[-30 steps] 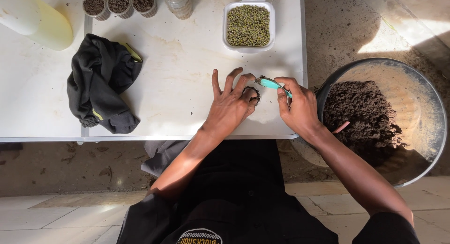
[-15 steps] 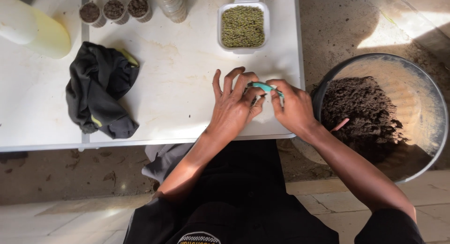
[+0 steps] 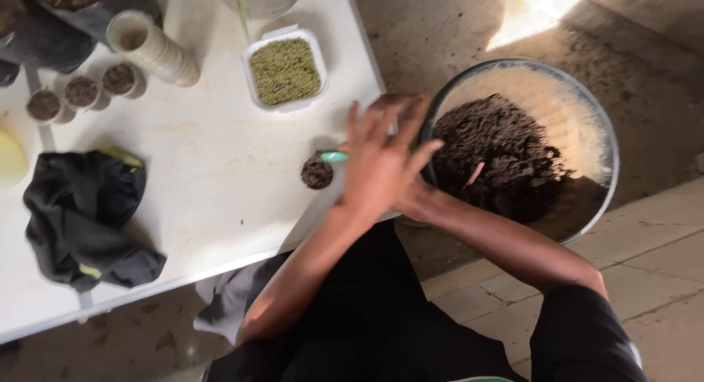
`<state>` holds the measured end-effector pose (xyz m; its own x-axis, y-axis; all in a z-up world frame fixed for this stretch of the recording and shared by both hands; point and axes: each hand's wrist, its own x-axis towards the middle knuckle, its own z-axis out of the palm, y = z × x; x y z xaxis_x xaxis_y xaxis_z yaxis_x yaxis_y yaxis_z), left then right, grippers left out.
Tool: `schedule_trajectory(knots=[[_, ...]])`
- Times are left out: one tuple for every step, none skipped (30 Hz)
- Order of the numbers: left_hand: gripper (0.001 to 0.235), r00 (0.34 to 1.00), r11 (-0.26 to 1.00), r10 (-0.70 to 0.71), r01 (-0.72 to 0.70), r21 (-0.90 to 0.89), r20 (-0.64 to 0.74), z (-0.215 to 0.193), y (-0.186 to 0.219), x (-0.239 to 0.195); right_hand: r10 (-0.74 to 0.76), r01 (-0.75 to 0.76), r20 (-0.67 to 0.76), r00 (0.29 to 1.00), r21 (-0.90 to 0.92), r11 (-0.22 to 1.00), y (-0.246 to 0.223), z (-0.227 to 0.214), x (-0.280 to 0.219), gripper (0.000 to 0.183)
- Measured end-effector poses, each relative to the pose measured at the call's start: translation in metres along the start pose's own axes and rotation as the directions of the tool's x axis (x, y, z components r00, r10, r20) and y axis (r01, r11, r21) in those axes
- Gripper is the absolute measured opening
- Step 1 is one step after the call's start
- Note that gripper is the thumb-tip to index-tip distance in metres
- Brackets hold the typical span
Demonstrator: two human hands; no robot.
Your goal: The person scoops soil from a large metal bowl into small plastic cups using a small green trowel. They then use the trowel to level and compact the soil inside each cup. The person repeats this process for several cups arranged on a white table.
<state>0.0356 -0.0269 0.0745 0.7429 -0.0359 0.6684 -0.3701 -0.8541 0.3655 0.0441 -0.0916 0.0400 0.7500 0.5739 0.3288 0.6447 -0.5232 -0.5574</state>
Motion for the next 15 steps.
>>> schedule_trajectory(knots=[[0.056, 1.000, 1.000, -0.017, 0.017, 0.015, 0.009, -0.016, -0.017, -0.014, -0.005, 0.004, 0.015, 1.000, 0.019, 1.000, 0.000, -0.004, -0.003, 0.019], [0.048, 0.996, 0.996, -0.067, 0.063, -0.068, -0.060, -0.033, -0.035, -0.025, 0.009, -0.006, 0.054, 0.999, -0.044, 0.999, 0.002, -0.009, 0.000, 0.018], [0.041, 0.985, 0.983, -0.119, 0.099, -0.153, -0.126, -0.052, -0.053, -0.036, 0.023, -0.013, 0.090, 0.996, -0.108, 0.994, 0.002, -0.013, 0.004, 0.017], [0.041, 0.982, 0.984, -0.135, 0.118, -0.130, -0.135, -0.064, -0.064, -0.048, -0.001, 0.011, 0.107, 0.994, -0.092, 0.996, 0.006, -0.013, 0.003, 0.017], [0.038, 0.962, 0.963, -0.228, 0.200, -0.182, -0.149, -0.078, -0.075, -0.060, 0.021, -0.016, 0.079, 0.997, -0.061, 0.998, 0.009, -0.012, 0.002, 0.019], [0.035, 0.935, 0.931, -0.314, 0.270, -0.245, -0.163, -0.089, -0.084, -0.071, 0.046, -0.044, 0.048, 0.998, -0.040, 0.998, 0.014, -0.014, 0.003, 0.022], [0.035, 0.928, 0.931, -0.325, 0.281, -0.234, -0.180, -0.093, -0.092, -0.082, 0.024, -0.022, 0.061, 0.998, -0.036, 0.999, 0.017, -0.008, 0.001, 0.022], [0.041, 0.909, 0.889, -0.404, 0.366, -0.275, -0.098, -0.094, -0.098, -0.093, -0.005, 0.006, 0.032, 0.999, -0.016, 1.000, 0.021, -0.006, 0.000, 0.022], [0.049, 0.880, 0.838, -0.475, 0.448, -0.310, -0.013, -0.095, -0.104, -0.103, -0.034, 0.034, 0.003, 0.999, 0.004, 0.999, 0.026, -0.003, 0.000, 0.022], [0.049, 0.870, 0.830, -0.492, 0.455, -0.322, -0.038, -0.094, -0.103, -0.107, -0.058, 0.058, 0.022, 0.998, -0.010, 0.998, 0.022, -0.001, 0.001, 0.022], [0.057, 0.883, 0.854, -0.468, 0.463, -0.239, 0.038, -0.094, -0.102, -0.111, -0.073, 0.073, -0.004, 0.997, 0.015, 0.997, 0.018, 0.001, 0.003, 0.023], [0.066, 0.885, 0.871, -0.450, 0.464, -0.162, 0.117, -0.091, -0.100, -0.114, -0.086, 0.087, -0.026, 0.996, 0.036, 0.996, 0.015, 0.000, 0.003, 0.025], [0.066, 0.879, 0.860, -0.469, 0.478, -0.180, 0.092, -0.084, -0.097, -0.114, -0.109, 0.109, -0.002, 0.994, 0.018, 0.994, 0.016, -0.004, 0.002, 0.025], [0.072, 0.894, 0.891, -0.437, 0.445, -0.089, 0.095, -0.081, -0.097, -0.115, -0.106, 0.106, 0.003, 0.994, 0.030, 0.994, 0.015, -0.004, 0.002, 0.025], [0.078, 0.907, 0.913, -0.407, 0.409, 0.003, 0.104, -0.078, -0.097, -0.116, -0.103, 0.103, 0.009, 0.995, 0.042, 0.994, 0.014, -0.005, 0.003, 0.024]])
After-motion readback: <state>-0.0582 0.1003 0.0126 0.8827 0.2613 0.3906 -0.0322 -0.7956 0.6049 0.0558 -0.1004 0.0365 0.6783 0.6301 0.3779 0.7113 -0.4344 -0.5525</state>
